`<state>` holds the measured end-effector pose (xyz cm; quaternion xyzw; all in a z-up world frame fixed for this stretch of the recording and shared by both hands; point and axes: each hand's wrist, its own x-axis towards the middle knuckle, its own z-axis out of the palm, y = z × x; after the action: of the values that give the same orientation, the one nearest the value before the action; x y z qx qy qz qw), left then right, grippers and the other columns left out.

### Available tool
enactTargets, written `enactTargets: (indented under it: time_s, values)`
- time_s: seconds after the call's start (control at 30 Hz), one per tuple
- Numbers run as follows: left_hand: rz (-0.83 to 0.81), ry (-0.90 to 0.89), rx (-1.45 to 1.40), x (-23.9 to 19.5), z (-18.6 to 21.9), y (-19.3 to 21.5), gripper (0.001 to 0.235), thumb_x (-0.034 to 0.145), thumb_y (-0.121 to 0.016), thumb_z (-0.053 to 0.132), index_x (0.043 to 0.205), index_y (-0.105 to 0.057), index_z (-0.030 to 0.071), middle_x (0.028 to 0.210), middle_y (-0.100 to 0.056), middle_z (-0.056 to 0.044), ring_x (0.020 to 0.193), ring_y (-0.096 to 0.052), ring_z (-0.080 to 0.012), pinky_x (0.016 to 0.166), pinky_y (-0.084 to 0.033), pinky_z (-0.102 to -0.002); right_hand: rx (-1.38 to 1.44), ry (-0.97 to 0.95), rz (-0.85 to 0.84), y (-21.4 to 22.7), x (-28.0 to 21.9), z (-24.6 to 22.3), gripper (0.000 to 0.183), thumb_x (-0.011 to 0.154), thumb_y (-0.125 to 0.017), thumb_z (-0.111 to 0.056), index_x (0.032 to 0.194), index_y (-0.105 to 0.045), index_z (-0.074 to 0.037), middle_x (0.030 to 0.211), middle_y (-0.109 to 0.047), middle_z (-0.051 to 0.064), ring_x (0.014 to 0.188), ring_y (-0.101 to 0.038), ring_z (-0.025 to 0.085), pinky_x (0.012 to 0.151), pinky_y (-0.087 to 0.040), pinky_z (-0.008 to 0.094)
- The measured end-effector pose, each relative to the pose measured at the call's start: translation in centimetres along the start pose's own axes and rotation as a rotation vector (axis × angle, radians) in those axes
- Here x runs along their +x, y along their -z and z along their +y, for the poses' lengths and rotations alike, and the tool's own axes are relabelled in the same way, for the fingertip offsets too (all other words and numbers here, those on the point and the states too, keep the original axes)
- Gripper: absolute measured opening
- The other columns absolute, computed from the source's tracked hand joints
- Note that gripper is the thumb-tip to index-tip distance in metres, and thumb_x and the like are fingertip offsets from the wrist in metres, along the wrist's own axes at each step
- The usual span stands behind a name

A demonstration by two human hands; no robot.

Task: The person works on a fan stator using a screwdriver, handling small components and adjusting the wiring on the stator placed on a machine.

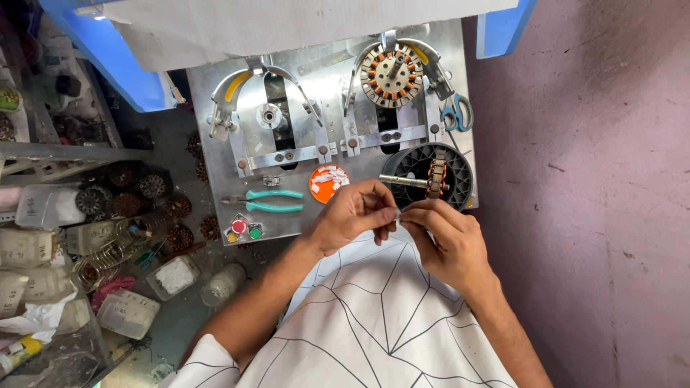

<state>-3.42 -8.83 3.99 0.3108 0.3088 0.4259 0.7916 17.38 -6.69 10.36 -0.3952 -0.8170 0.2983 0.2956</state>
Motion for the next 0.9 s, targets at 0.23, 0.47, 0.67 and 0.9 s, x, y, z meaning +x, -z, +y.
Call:
enactTargets:
  time_s: [0.23, 0.47, 0.67, 0.9]
  values:
    - [0.158, -0.456, 0.656, 0.6, 0.8, -3.7, 0.010, 0.095, -0.071, 0.001, 0.104, -0.068, -0.001, 0.103, -0.071, -0.011, 0.088, -0.073, -0.0185, 0.078, -0.061, -0.029, 0.045, -0.084, 0.192, 0.1, -1.4, 0.3, 0.023, 0.084, -0.076, 0.007, 0.101, -0.065, -0.003, 0.098, -0.070, 0.007, 0.084, -0.072, 0.018, 0.069, -0.057, 0.028]
    - [0.122, -0.493, 0.900, 1.9, 0.3, -4.7, 0.012, 0.091, -0.071, -0.003, 0.099, -0.064, 0.002, 0.093, -0.068, -0.010, 0.086, -0.070, -0.0251, 0.076, -0.056, -0.034, 0.032, -0.148, 0.201, 0.2, -2.9, 1.2, 0.023, 0.084, -0.070, 0.012, 0.101, -0.063, -0.001, 0.098, -0.068, 0.010, 0.083, -0.069, 0.019, 0.070, -0.055, 0.029]
    - [0.056, -0.372, 0.805, 4.2, -0.8, -4.1, 0.013, 0.092, -0.071, 0.000, 0.103, -0.065, 0.005, 0.092, -0.068, -0.008, 0.085, -0.072, -0.0195, 0.078, -0.059, -0.035, 0.238, -0.448, 0.302, -0.6, -3.6, 2.1, 0.017, 0.091, -0.064, 0.014, 0.100, -0.062, 0.001, 0.091, -0.070, 0.006, 0.073, -0.070, 0.013, 0.064, -0.057, 0.025]
    - [-0.084, -0.592, 0.797, 8.8, 0.0, -0.2, 0.052, 0.079, -0.067, -0.001, 0.131, -0.064, 0.006, 0.146, -0.057, -0.012, 0.142, -0.051, -0.0308, 0.123, -0.040, -0.045, -0.042, -0.303, 0.439, -0.7, -2.5, 3.3, 0.015, 0.088, -0.078, 0.009, 0.098, -0.070, 0.000, 0.095, -0.072, 0.009, 0.082, -0.071, 0.016, 0.072, -0.056, 0.027]
